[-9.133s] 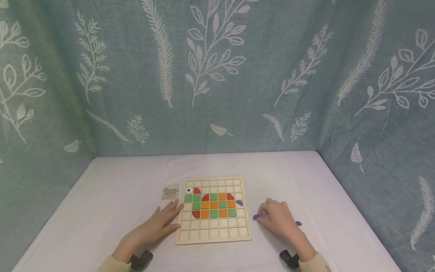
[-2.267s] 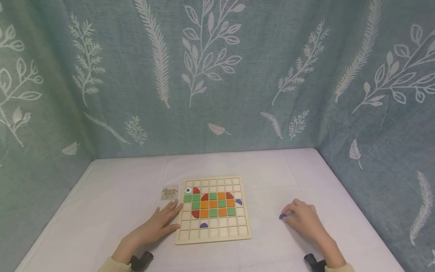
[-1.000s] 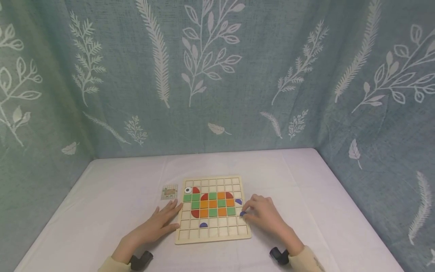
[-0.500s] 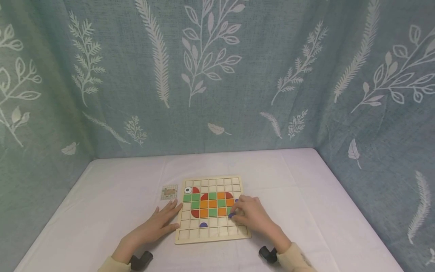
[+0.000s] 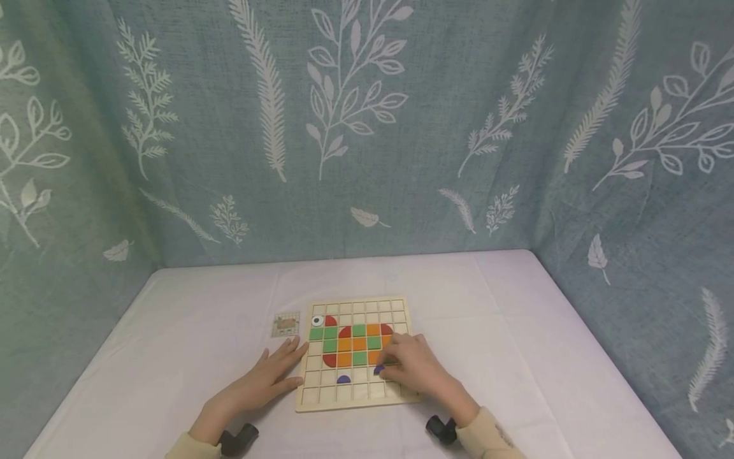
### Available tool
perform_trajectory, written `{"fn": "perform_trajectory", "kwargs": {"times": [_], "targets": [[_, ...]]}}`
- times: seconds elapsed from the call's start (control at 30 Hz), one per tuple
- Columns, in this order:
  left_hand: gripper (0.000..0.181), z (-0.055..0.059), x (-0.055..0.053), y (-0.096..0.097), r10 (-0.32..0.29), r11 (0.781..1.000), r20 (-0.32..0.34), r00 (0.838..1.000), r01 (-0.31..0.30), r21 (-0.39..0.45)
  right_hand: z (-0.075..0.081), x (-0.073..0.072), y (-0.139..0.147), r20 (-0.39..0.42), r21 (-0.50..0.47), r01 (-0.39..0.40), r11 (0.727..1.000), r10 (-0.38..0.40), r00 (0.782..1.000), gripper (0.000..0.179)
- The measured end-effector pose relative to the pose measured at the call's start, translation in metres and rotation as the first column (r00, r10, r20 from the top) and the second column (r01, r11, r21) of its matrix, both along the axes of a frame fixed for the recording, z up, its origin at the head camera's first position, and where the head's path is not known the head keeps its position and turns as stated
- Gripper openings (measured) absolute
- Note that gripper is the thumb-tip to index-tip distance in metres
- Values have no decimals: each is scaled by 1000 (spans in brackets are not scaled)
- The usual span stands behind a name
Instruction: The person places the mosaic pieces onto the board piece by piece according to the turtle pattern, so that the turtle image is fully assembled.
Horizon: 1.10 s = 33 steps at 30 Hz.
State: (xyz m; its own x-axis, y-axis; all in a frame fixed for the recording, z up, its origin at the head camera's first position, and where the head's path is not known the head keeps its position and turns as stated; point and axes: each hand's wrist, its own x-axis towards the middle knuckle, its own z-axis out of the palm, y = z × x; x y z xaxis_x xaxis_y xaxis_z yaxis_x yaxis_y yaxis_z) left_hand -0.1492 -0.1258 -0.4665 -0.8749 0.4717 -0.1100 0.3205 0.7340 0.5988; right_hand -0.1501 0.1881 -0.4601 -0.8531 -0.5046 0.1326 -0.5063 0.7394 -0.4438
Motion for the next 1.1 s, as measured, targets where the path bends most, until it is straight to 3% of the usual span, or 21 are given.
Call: {"fn": "perform_trajectory", "kwargs": {"times": [0.6, 1.1], "targets": [[66, 1, 0, 1, 10, 1000, 19, 1000, -10, -5, -4, 1, -7, -17, 35, -37, 999, 38, 999, 7], [65, 2, 0, 1, 4, 1000, 21, 1000, -4, -10, 4, -1, -6, 8, 0, -28, 1000, 28, 1000, 5]]}}
